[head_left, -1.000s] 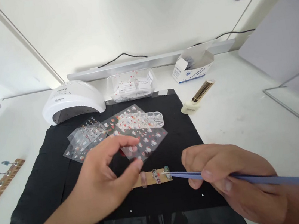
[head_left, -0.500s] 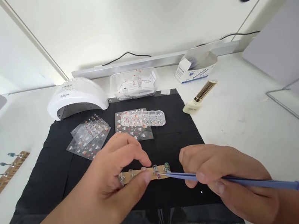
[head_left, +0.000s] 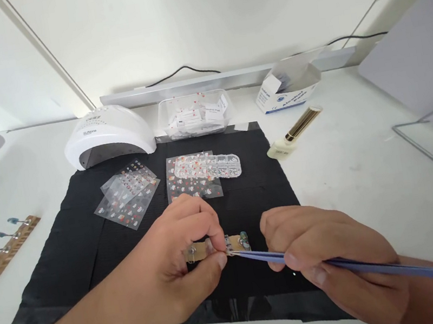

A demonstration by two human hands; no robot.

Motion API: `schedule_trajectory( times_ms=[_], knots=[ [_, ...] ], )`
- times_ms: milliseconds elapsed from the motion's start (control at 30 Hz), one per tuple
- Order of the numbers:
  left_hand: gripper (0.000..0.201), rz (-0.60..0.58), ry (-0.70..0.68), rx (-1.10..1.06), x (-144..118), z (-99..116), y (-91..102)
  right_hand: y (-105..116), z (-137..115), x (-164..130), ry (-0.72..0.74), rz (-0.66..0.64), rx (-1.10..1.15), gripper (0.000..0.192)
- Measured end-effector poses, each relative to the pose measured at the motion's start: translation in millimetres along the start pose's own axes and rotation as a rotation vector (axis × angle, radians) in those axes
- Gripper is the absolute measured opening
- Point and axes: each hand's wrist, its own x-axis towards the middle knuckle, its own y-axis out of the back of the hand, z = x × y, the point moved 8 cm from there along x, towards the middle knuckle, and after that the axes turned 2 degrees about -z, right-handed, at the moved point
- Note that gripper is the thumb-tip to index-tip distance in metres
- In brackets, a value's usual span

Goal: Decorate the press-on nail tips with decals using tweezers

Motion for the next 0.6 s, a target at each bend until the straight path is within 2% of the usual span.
schedule_trajectory(
  times_ms=[133, 367, 600],
  knots=[
    [0.017, -0.022, -0.02, -0.036, 0, 1, -2.7, -1, 0, -2, -0.031, 0.008, 0.051, 0.023],
    [0.015, -0.085, 0.024, -0.203, -2, -1, -5.3, 4, 8, -15, -0.18, 0.191, 0.296, 0.022],
    [0.011, -0.013, 0.055, -0.37, -3, -12, -1.9, 2, 10, -12, -0.183, 0.158, 0.335, 0.022]
  ],
)
